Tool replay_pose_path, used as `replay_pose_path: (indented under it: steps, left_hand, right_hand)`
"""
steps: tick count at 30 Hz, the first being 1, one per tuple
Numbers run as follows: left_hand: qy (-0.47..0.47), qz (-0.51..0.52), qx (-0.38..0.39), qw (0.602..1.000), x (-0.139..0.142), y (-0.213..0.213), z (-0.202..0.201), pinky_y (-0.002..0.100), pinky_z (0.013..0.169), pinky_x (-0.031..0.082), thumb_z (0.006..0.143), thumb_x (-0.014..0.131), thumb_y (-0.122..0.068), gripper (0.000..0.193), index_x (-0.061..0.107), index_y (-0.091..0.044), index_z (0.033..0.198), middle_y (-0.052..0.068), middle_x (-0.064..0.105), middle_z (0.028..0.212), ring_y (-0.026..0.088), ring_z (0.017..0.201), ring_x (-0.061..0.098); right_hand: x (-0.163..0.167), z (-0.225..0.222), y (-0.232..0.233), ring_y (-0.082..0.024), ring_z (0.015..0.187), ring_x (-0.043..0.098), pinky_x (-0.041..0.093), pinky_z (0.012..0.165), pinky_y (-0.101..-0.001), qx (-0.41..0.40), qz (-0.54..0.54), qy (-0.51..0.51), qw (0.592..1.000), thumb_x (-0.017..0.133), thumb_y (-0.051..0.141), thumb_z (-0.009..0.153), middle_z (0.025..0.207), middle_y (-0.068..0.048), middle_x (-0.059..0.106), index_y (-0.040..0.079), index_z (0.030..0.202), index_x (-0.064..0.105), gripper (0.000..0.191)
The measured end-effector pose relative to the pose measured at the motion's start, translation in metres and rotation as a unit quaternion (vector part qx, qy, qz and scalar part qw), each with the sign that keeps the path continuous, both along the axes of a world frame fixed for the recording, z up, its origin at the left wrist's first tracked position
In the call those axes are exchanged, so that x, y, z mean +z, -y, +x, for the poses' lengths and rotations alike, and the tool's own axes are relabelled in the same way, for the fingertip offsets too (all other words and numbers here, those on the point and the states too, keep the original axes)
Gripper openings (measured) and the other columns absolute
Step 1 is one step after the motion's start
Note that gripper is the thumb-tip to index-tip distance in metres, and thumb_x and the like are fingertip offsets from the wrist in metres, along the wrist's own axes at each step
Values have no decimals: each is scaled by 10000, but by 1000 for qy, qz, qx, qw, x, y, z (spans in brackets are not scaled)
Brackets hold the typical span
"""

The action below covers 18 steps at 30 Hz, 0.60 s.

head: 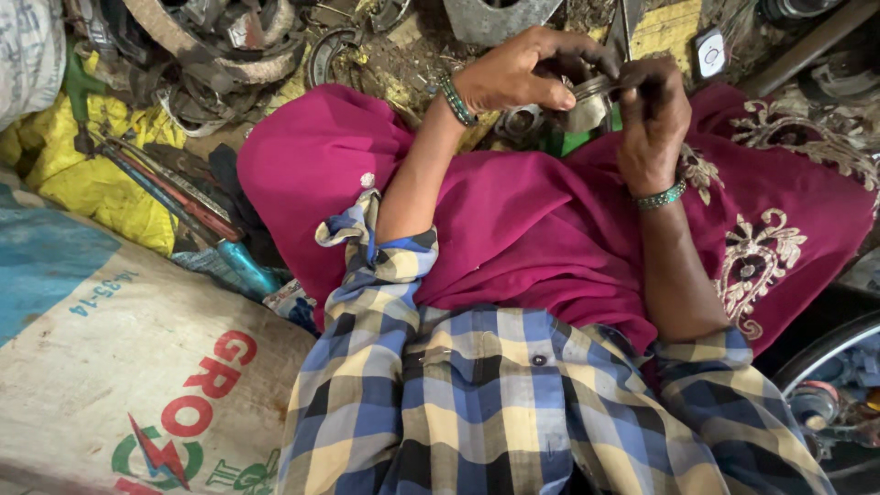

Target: The person sits cross-legged on the floor and uses a metal file to smooth the edges of a cylindrical metal part. They repeatedly rotate the part and file different sections, occasionally pausing to inspect the surface.

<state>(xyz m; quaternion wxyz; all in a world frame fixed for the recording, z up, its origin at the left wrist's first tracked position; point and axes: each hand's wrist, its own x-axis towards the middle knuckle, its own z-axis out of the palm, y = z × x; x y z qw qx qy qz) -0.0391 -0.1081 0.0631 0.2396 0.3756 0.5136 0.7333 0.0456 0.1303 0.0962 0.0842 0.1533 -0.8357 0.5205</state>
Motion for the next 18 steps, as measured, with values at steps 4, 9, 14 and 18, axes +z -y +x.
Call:
replay_pose_path:
  steps: [4,9,14,18]
  left_hand:
    - [77,-19,18,997,8,1,1,320,865,693,913,728,-319,562,553,-93,1397,19,673,1217,153,969,754]
    - [54,-45,65,995,10,-5,-1,281,855,661,952,751,-311,458,652,-86,1338,46,769,1060,110,956,761]
    - [103,-61,82,989,2,-8,1,297,821,602,922,773,-309,452,692,-72,1298,48,740,1017,115,912,700]
    - [49,-57,80,994,-6,-8,0,340,961,605,909,801,-341,508,700,-82,1333,67,748,1158,159,1065,714]
  right_hand:
    - [-8,2,2,-114,988,551,507,862,-244,-22,-92,76,993,531,52,1221,1108,-26,571,47,1270,541,50]
    - [-16,5,9,-89,928,489,451,809,-222,-66,-158,118,978,528,71,1220,1073,-4,539,39,1257,530,49]
    - [-24,3,17,-144,983,555,498,842,-298,-124,-39,-4,992,499,100,1210,1092,-33,600,23,1212,565,102]
    - [-29,7,20,-152,1002,538,483,895,-309,-138,-106,36,984,535,131,1202,1118,-44,587,17,1241,551,121]
